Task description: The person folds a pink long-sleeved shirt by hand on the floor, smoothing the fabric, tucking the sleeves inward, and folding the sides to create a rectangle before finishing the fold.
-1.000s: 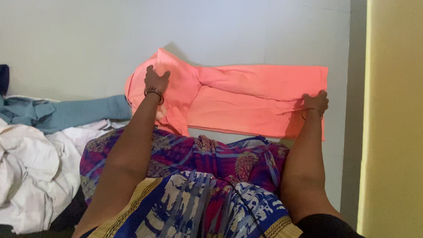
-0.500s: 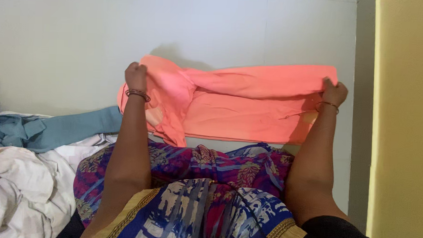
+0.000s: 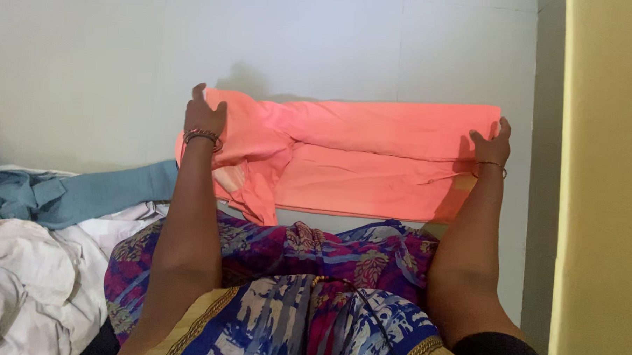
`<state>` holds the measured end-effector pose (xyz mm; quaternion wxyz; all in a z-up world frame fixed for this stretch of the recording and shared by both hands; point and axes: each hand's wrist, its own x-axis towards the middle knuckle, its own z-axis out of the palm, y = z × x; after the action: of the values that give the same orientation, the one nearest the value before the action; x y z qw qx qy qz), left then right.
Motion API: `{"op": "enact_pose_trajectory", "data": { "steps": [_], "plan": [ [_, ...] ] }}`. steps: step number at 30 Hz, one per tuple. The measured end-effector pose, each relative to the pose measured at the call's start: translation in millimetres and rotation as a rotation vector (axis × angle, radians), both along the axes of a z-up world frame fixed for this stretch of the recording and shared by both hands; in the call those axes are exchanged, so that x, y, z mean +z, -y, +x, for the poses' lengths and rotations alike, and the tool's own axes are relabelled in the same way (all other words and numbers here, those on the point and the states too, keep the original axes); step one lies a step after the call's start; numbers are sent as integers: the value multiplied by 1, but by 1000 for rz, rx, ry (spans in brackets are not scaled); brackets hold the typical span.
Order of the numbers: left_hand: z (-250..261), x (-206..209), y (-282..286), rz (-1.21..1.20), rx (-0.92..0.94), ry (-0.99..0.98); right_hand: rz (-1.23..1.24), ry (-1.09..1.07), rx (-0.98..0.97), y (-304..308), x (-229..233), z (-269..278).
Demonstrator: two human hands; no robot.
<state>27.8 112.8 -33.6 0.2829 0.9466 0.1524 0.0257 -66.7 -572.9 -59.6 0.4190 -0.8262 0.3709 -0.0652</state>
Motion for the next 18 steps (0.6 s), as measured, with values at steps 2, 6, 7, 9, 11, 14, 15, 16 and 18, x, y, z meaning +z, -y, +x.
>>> {"op": "enact_pose_trajectory", "data": {
  "steps": [2,6,7,9,11,14,15,16,18],
  "plan": [
    [6,-26,0,-19,3,55,-59,55,35,2,-8,3],
    [16,-52,-19,-332,-57,177,-53,172,25,12,-24,15],
    [22,-51,-22,-331,-59,179,-52,175,23,14,-25,19],
    [31,-46,-22,-648,6,84,97,312,-11,17,-23,23],
    [36,-43,-24,-752,32,20,159,304,-4,17,-19,24],
    [46,-53,-26,-785,-79,70,229,264,27,13,-18,22],
    [52,-58,-26,-712,-212,187,239,230,55,14,-17,22],
    [58,-64,-24,-715,-218,185,236,232,49,15,-16,23],
    [66,-75,-25,-757,389,137,122,334,3,15,-19,26]
  ]
}}
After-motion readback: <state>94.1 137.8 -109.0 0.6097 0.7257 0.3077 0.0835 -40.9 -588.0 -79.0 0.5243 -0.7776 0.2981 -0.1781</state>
